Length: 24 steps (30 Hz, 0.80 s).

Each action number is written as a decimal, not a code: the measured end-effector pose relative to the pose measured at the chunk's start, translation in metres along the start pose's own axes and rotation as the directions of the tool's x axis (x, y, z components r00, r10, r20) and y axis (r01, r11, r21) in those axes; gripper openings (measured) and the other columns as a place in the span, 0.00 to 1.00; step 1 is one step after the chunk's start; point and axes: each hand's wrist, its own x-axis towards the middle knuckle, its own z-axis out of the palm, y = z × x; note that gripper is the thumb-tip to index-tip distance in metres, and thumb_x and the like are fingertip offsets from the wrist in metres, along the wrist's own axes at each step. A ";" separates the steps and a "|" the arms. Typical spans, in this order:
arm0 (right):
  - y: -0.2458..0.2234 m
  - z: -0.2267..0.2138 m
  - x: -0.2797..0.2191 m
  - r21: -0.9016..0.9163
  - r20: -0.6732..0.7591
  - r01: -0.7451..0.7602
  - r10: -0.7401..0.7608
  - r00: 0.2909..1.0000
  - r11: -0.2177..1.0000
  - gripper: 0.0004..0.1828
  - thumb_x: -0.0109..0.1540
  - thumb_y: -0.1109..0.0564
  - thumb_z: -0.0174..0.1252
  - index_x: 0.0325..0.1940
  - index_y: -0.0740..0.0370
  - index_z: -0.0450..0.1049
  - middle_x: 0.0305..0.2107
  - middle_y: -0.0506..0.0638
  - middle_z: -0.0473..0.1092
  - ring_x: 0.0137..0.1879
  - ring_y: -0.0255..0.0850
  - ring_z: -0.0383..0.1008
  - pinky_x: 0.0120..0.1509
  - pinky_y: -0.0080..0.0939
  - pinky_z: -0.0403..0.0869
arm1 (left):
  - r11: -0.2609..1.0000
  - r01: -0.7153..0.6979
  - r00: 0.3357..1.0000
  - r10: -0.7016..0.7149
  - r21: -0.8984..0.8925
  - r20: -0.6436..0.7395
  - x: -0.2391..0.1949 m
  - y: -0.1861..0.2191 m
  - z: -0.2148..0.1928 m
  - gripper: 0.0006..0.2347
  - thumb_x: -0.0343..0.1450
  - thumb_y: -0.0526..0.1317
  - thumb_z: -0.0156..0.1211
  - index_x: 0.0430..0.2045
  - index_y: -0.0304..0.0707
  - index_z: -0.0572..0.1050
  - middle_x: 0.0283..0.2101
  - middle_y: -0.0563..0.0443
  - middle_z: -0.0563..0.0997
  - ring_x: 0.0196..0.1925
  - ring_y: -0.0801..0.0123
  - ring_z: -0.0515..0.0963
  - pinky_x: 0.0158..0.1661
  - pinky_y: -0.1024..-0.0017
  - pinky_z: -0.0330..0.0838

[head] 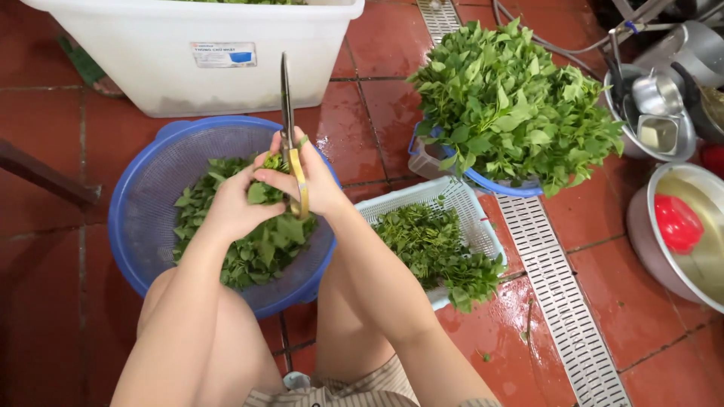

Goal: The person sits on the kitchen floor and trims leafy green vegetables with scissors, cutting off stems over a small basket. They grab bunches of greens from a large basin, snip the ends, and place the trimmed leaves into the basket or a nearby tub.

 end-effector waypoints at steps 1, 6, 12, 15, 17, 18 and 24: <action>-0.001 -0.004 -0.002 0.004 0.004 -0.002 0.002 1.000 1.000 0.24 0.61 0.71 0.65 0.52 0.59 0.61 0.41 0.50 0.72 0.52 0.37 0.75 0.58 0.40 0.76 | 1.000 0.004 1.000 -0.004 0.002 -0.004 0.003 -0.008 0.004 0.32 0.56 0.38 0.75 0.57 0.35 0.71 0.49 0.45 0.82 0.52 0.63 0.82 0.52 0.68 0.74; 0.001 -0.015 -0.004 -0.032 -0.038 0.042 -0.043 0.998 0.999 0.25 0.61 0.71 0.66 0.52 0.57 0.60 0.41 0.51 0.74 0.49 0.38 0.76 0.55 0.41 0.77 | 0.912 -0.188 0.971 0.228 0.365 -0.071 0.008 -0.013 0.018 0.25 0.56 0.37 0.79 0.47 0.34 0.79 0.40 0.38 0.85 0.43 0.57 0.83 0.54 0.61 0.70; -0.037 -0.052 -0.015 -0.249 -0.054 -0.017 0.003 0.999 0.968 0.23 0.62 0.65 0.66 0.57 0.61 0.64 0.46 0.50 0.77 0.54 0.37 0.78 0.61 0.40 0.77 | 1.000 -0.027 0.999 0.027 0.017 -0.019 0.011 -0.025 0.035 0.19 0.63 0.34 0.66 0.50 0.36 0.76 0.38 0.47 0.85 0.39 0.69 0.84 0.41 0.70 0.78; -0.070 -0.075 -0.045 -0.689 -0.294 -0.252 0.055 0.954 0.679 0.37 0.55 0.56 0.76 0.64 0.60 0.67 0.38 0.47 0.72 0.44 0.35 0.71 0.52 0.37 0.75 | 0.986 -0.137 0.991 0.137 -0.098 -0.008 0.021 -0.042 0.039 0.18 0.64 0.32 0.65 0.49 0.35 0.77 0.40 0.49 0.86 0.41 0.71 0.83 0.44 0.72 0.76; -0.061 -0.108 -0.083 -0.657 -0.197 -0.201 0.093 0.976 0.727 0.41 0.53 0.54 0.77 0.66 0.61 0.65 0.40 0.48 0.70 0.47 0.37 0.70 0.54 0.39 0.73 | 0.982 -0.099 0.994 0.104 -0.159 0.023 0.026 -0.045 0.047 0.17 0.65 0.32 0.64 0.49 0.34 0.77 0.40 0.49 0.85 0.40 0.72 0.81 0.43 0.72 0.76; -0.059 -0.128 -0.104 -0.618 -0.090 -0.156 0.128 0.988 0.771 0.45 0.51 0.51 0.78 0.68 0.61 0.63 0.43 0.50 0.68 0.50 0.38 0.68 0.57 0.41 0.71 | 0.974 -0.055 0.996 0.068 -0.220 0.052 0.030 -0.046 0.056 0.17 0.66 0.32 0.63 0.49 0.33 0.76 0.39 0.50 0.83 0.40 0.73 0.79 0.42 0.72 0.76; -0.070 -0.145 -0.186 -0.557 -0.036 -0.279 0.313 0.949 0.782 0.53 0.52 0.43 0.76 0.73 0.61 0.55 0.55 0.49 0.65 0.61 0.40 0.65 0.67 0.44 0.66 | 0.932 -0.357 0.895 0.360 -0.061 0.262 0.031 0.042 0.121 0.23 0.60 0.35 0.67 0.51 0.31 0.73 0.41 0.38 0.84 0.44 0.55 0.84 0.45 0.61 0.76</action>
